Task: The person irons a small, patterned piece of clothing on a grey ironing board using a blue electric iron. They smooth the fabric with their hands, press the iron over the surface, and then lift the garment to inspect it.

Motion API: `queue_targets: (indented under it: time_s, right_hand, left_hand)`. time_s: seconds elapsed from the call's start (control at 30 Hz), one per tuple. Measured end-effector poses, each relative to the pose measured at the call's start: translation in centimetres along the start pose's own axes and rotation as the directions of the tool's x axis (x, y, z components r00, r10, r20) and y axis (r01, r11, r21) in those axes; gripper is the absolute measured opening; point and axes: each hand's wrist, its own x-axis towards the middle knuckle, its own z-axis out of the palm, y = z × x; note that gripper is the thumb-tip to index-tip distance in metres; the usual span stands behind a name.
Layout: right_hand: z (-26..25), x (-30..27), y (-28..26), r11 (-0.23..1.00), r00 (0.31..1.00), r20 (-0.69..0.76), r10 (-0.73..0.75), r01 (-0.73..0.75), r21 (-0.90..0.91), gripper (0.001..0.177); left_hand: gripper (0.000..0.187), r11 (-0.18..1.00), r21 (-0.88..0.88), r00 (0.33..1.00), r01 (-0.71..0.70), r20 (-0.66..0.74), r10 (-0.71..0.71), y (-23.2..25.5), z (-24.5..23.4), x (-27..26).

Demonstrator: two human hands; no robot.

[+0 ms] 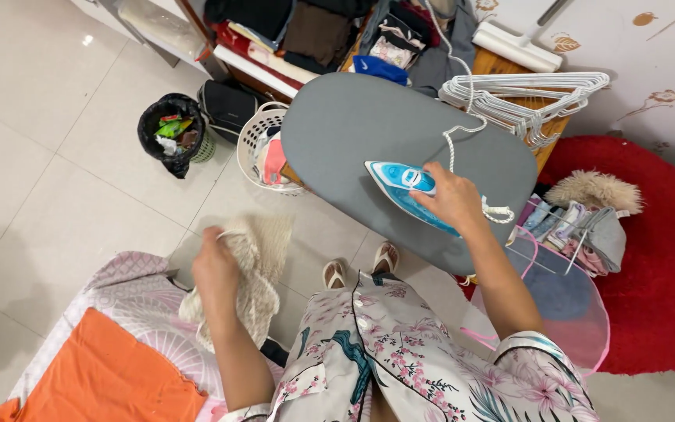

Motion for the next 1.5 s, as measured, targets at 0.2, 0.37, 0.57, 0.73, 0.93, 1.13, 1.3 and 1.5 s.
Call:
queue_targets:
  time_s: [0.2,0.37,0.57,0.73,0.93,1.13,1.3,1.5]
  right_hand:
    - [-2.0,-0.6,2.3,1.0,0.998,-0.067,0.021,-0.02,0.015,0.052]
    - [-4.5,-1.5,5.3,0.997,0.989,-0.127,0.072,-0.071,0.012,0.052]
    - [-7.6,-2.2,9.2,0.992,0.971,-0.201,0.126,-0.123,0.025,0.051]
    - [-8.9,-2.0,12.3,0.986,0.963,-0.211,0.167,-0.165,0.029,0.05]
    - [-9.0,-1.6,14.1,0.976,0.953,-0.211,0.218,-0.218,0.025,0.05]
    - [-8.3,-1.4,13.8,0.97,0.937,-0.252,0.243,-0.237,0.055,0.049]
    - [-7.9,-0.3,13.2,0.965,0.931,-0.255,0.262,-0.258,0.049,0.051]
    - [-7.2,0.9,12.6,0.951,0.925,-0.221,0.309,-0.304,0.059,0.049]
  left_hand:
    - [0.017,0.908,-0.292,0.919,-0.3,0.167,0.358,6.9,4.4,4.5]
    - [0.018,0.857,-0.396,0.827,-0.329,0.317,0.464,14.3,8.3,7.0]
    - [0.017,0.766,-0.502,0.718,-0.401,0.347,0.603,23.1,13.4,8.5]
    - [0.021,0.705,-0.558,0.655,-0.439,0.338,0.676,28.7,16.3,8.7]
    - [0.02,0.601,-0.698,0.626,-0.39,0.277,0.729,31.1,21.3,10.6]
    - [0.021,0.782,-0.49,0.78,-0.384,0.282,0.559,26.4,29.2,17.6]
    - [0.049,0.763,0.089,0.762,-0.64,0.195,0.617,23.2,33.6,19.6]
    - [0.019,0.388,-0.136,0.308,-0.912,0.398,0.864,27.0,34.2,16.3]
